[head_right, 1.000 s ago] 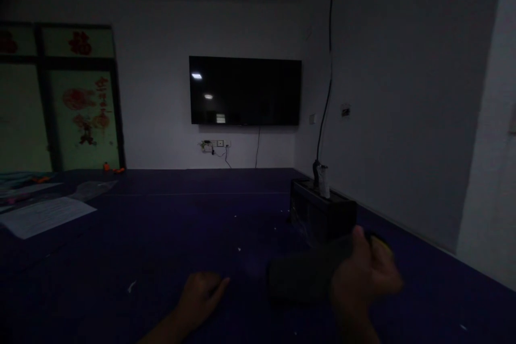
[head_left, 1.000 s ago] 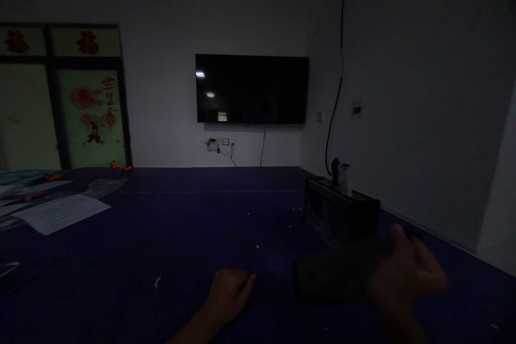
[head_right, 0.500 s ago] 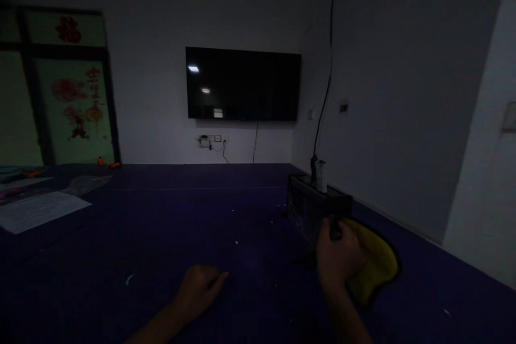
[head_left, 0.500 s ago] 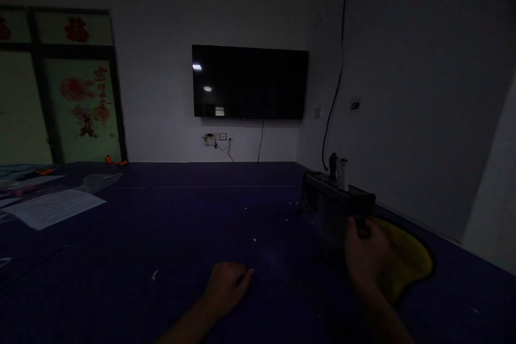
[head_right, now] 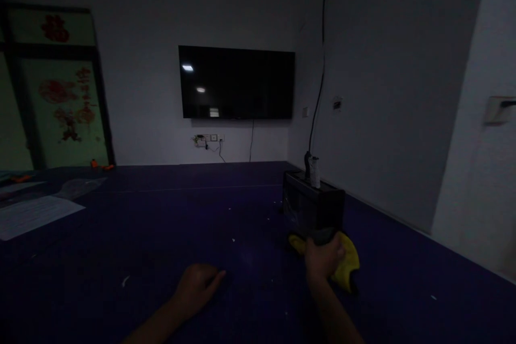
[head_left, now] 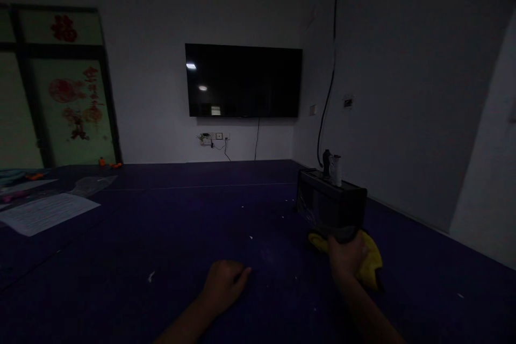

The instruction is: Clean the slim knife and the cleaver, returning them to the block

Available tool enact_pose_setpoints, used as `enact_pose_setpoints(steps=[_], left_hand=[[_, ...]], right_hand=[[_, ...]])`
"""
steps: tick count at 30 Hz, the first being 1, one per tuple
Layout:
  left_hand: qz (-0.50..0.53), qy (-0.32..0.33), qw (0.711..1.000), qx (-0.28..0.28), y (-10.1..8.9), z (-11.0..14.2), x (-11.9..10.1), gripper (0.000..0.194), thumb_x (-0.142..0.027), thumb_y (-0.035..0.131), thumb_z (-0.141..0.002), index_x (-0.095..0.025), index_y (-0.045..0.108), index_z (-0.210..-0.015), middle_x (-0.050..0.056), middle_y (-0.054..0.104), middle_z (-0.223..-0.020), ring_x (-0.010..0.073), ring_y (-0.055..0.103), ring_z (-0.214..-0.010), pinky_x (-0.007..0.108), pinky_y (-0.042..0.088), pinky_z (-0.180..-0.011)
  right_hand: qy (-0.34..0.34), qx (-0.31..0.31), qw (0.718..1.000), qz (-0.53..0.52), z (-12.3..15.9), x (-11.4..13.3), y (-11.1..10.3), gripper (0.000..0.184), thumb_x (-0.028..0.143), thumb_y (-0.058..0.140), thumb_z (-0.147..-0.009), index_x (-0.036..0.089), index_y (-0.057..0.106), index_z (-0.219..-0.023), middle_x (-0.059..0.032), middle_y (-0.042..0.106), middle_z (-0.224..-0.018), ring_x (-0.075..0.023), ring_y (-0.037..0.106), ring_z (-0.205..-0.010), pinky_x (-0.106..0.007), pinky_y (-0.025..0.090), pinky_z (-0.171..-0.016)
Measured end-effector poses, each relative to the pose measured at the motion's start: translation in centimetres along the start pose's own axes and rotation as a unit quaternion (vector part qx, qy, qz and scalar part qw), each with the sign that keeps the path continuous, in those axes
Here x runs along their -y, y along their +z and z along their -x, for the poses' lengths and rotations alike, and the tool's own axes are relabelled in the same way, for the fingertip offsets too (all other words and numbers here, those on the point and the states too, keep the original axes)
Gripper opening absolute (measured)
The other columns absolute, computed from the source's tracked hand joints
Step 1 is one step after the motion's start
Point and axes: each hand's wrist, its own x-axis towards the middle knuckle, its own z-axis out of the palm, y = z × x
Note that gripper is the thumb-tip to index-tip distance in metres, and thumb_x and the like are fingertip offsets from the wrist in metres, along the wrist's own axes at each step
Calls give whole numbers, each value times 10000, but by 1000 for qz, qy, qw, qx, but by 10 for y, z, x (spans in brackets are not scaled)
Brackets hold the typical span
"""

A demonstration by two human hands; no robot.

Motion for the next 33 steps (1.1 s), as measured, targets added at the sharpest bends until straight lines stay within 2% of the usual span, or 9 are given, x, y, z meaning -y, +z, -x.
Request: enact_pose_setpoints(steps=[4,11,17,19,22,24,26,28,33], left_hand=[[-7,-4,1000,25,0,-1,1,470,-369,315,-909,-166,580,-578,27,579,-544,121,515,-515,238,263,-514],[-30,-4,999,30,2,0,4,483,-373,295,-919,-169,581,-588,24,584,-548,116,521,-520,226,271,-517],[-36,-3,999,26,2,0,3,453,-358,314,-915,-172,586,-604,24,596,-566,122,538,-538,221,295,-526],[-25,-5,999,24,0,0,2,426,-344,326,-912,-174,588,-623,19,598,-571,119,538,-533,217,301,-523],[-8,-7,1000,9,-4,0,-1,380,-326,349,-904,-177,588,-650,13,603,-582,116,541,-531,214,319,-526],[3,-3,1000,-11,-6,0,-2,341,-325,370,-898,-182,598,-689,14,624,-621,123,559,-564,217,350,-548],[15,0,999,-31,-6,0,-2,298,-345,403,-887,-188,609,-741,17,643,-671,133,579,-608,224,386,-583],[22,3,999,-46,-5,1,-1,260,-386,455,-861,-191,616,-801,28,661,-735,152,597,-669,240,423,-621],[35,69,996,-40,-4,2,2,344,-337,576,-773,-189,562,-1084,76,660,-1003,204,600,-902,303,474,-774]], right_hand=[[58,-25,998,12,0,-1,2,538,334,498,-706,85,431,-1179,-182,528,-1033,-394,455,-1017,-497,355,-813],[80,-12,997,-3,-6,6,3,518,337,547,-673,103,485,-1132,-168,542,-1019,-378,467,-1004,-479,369,-820],[120,-53,991,-3,-1,28,-9,840,311,553,-680,7,210,-1384,-271,324,-1324,-424,321,-1217,-520,342,-909],[106,-74,992,-8,1,44,-17,810,287,497,-738,45,141,-1424,-244,228,-1411,-386,265,-1282,-509,311,-971],[-27,-77,994,-73,8,73,-25,613,266,421,-813,107,294,-1391,-175,320,-1403,-324,295,-1296,-497,290,-1017],[-99,-21,988,-119,19,92,-22,490,303,380,-861,120,421,-1313,-164,458,-1310,-299,415,-1223,-483,362,-968],[-169,119,964,-170,35,111,-15,405,336,329,-902,162,535,-1204,-127,629,-1093,-249,591,-1009,-421,464,-858],[-230,276,912,-197,56,129,-7,389,359,307,-929,196,595,-1133,-89,691,-966,-211,648,-876,-367,504,-789],[-306,443,816,-212,101,158,-5,422,375,264,-961,221,606,-1154,-72,667,-1097,-192,609,-1009,-363,461,-900]])
